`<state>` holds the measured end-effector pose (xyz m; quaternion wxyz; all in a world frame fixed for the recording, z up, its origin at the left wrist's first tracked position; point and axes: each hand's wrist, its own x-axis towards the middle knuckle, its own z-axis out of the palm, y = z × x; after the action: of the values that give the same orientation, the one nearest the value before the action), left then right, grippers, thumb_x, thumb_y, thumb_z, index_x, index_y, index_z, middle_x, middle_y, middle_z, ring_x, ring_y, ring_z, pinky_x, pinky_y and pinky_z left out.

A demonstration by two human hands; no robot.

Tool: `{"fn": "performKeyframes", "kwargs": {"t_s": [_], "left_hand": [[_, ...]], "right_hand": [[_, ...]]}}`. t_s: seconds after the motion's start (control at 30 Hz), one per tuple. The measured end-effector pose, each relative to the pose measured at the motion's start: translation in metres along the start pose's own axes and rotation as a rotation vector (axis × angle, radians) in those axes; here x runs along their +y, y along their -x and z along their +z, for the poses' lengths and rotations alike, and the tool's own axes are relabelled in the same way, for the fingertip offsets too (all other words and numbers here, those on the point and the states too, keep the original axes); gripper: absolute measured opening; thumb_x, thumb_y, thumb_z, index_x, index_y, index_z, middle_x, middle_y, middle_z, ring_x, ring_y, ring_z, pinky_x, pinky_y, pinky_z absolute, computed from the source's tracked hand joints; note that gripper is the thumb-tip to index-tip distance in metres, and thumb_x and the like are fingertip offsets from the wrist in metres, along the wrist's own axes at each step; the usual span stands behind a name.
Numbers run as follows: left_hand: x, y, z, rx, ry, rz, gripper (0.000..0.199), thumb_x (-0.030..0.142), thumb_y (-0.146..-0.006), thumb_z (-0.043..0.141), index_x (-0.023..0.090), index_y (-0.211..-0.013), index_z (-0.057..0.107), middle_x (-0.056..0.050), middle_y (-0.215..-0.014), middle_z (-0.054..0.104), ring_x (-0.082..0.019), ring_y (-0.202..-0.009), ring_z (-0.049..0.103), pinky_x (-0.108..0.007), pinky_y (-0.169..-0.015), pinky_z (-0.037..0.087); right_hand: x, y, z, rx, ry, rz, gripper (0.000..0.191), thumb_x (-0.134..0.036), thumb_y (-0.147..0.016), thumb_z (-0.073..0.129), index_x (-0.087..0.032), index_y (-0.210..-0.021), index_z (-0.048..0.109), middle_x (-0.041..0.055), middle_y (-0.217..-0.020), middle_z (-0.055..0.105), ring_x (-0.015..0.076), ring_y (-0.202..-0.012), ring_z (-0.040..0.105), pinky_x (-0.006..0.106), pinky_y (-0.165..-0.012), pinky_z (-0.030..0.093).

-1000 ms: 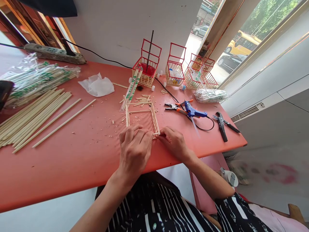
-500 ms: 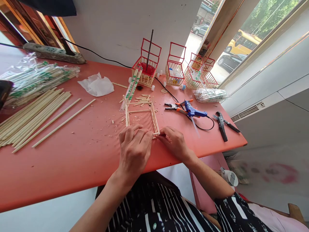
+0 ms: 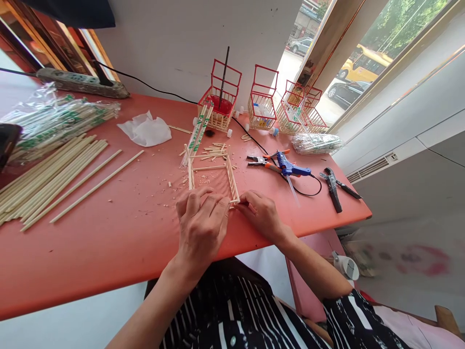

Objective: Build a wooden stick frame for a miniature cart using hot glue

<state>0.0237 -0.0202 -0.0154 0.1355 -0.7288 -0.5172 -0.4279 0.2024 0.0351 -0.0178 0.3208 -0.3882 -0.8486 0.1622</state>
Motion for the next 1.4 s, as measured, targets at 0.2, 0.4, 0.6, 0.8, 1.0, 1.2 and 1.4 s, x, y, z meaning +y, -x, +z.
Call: {"fn": "performKeyframes", "kwargs": {"t_s": [0.2,0.4,0.6,0.8,1.0,1.2,1.4], "left_hand": [[-0.004,0.004,-0.017,0.051,0.110,-0.121,0.057,0.009,-0.083,0.063,0.023,-0.137,0.060,-0.013,-0.123,0.070,-0.034,-0.124,0.058,-0.053,-0.107,0.043],[-0.017,0.027,-0.033,0.134,0.130,-0.385,0.034,0.016,-0.089,0.066,0.023,-0.122,0.068,-0.010,-0.112,0.073,-0.027,-0.107,0.066,-0.045,-0.101,0.049],[-0.015,0.035,-0.036,0.135,0.145,-0.412,0.027,0.020,-0.089,0.068,0.024,-0.116,0.070,-0.007,-0.107,0.075,-0.025,-0.104,0.067,-0.045,-0.099,0.052],[-0.016,0.044,-0.031,0.155,0.025,-0.295,0.035,0.013,-0.091,0.065,0.022,-0.124,0.070,-0.010,-0.106,0.076,-0.026,-0.103,0.069,-0.046,-0.098,0.054],[-0.015,0.048,-0.023,0.191,-0.049,-0.240,0.040,0.011,-0.092,0.063,0.021,-0.130,0.067,-0.011,-0.108,0.077,-0.026,-0.102,0.072,-0.044,-0.097,0.056],[-0.016,0.052,-0.018,0.195,-0.084,-0.197,0.045,0.012,-0.093,0.062,0.021,-0.137,0.062,-0.012,-0.112,0.077,-0.027,-0.105,0.071,-0.045,-0.098,0.055],[-0.017,0.052,-0.017,0.207,-0.068,-0.188,0.045,0.010,-0.092,0.062,0.021,-0.135,0.064,-0.012,-0.113,0.077,-0.026,-0.105,0.072,-0.044,-0.098,0.056]], "right_hand": [[-0.003,-0.001,-0.002,-0.033,0.003,0.031,0.020,-0.031,-0.100,0.057,-0.022,-0.083,0.057,0.0007,-0.078,0.061,0.0151,-0.072,0.055,0.026,-0.069,0.043],[-0.005,-0.002,-0.004,-0.045,-0.038,0.025,0.019,-0.029,-0.100,0.058,-0.021,-0.083,0.056,0.0010,-0.080,0.061,0.0150,-0.072,0.054,0.026,-0.069,0.042],[-0.005,-0.002,-0.004,-0.046,-0.050,0.043,0.018,-0.028,-0.099,0.059,-0.021,-0.082,0.057,0.0006,-0.079,0.062,0.0150,-0.071,0.054,0.026,-0.068,0.042],[-0.003,-0.001,-0.002,-0.030,-0.053,0.026,0.016,-0.027,-0.098,0.060,-0.021,-0.083,0.057,0.0006,-0.080,0.063,0.0148,-0.070,0.054,0.025,-0.067,0.042],[-0.002,-0.001,-0.001,-0.004,-0.063,0.001,0.017,-0.025,-0.098,0.060,-0.021,-0.082,0.056,0.0005,-0.079,0.062,0.0146,-0.070,0.054,0.024,-0.067,0.041],[-0.001,-0.001,0.000,0.004,-0.064,0.000,0.018,-0.027,-0.098,0.061,-0.021,-0.081,0.057,0.0005,-0.079,0.062,0.0144,-0.069,0.054,0.024,-0.066,0.041],[0.000,-0.001,0.001,0.010,-0.075,0.001,0.018,-0.026,-0.097,0.061,-0.021,-0.081,0.057,0.0001,-0.079,0.062,0.0140,-0.069,0.053,0.024,-0.067,0.041]]}}
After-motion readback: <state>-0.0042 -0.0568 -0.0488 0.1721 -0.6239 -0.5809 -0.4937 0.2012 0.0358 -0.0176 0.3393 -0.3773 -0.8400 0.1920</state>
